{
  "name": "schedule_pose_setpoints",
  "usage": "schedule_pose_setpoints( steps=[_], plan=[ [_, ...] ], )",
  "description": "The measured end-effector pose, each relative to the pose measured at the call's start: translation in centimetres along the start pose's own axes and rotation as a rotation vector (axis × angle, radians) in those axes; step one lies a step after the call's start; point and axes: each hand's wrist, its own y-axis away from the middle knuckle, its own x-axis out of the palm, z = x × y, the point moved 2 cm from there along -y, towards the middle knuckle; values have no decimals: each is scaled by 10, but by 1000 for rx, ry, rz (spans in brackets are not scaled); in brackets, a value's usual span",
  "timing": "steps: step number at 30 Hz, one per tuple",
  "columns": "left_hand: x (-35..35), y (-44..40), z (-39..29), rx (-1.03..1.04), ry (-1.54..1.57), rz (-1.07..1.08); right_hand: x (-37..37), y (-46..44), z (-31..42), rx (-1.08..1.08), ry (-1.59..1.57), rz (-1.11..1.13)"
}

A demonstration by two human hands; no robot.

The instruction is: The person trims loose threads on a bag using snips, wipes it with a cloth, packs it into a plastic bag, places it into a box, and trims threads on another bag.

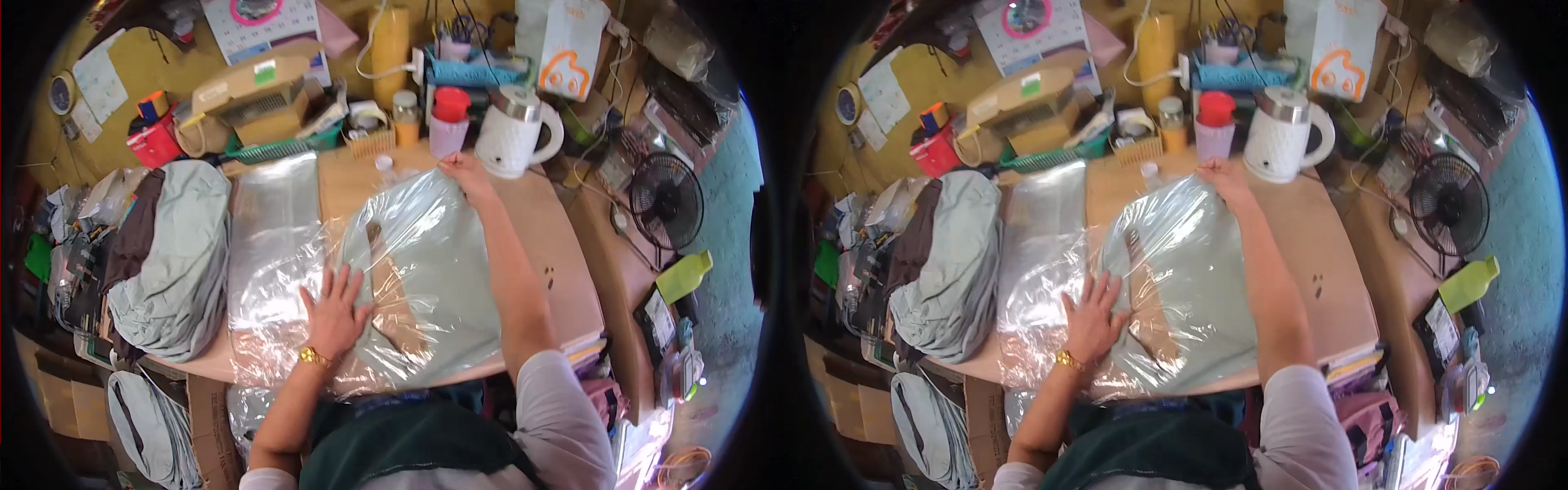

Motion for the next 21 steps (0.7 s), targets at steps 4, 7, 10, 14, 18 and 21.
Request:
schedule_pose_setpoints(
  steps=[4,7,10,14,18,21],
  plan=[
    [5,-3,8,-64,-48,-30,7,55,2,-106,779,-384],
    [2,2,17,-52,-114,-145,-17,120,21,-71,670,-346],
    [-15,18,4,-18,-125,-211,10,227,55,-107,867,-333],
    [7,11,25,-110,-85,-69,60,304,25,-37,1092,-99],
    [-10,26,48,-109,-272,-213,27,306,7,-129,640,-481],
    [-52,71,85,-286,-275,-490,15,338,24,-218,594,-750]
  ],
)
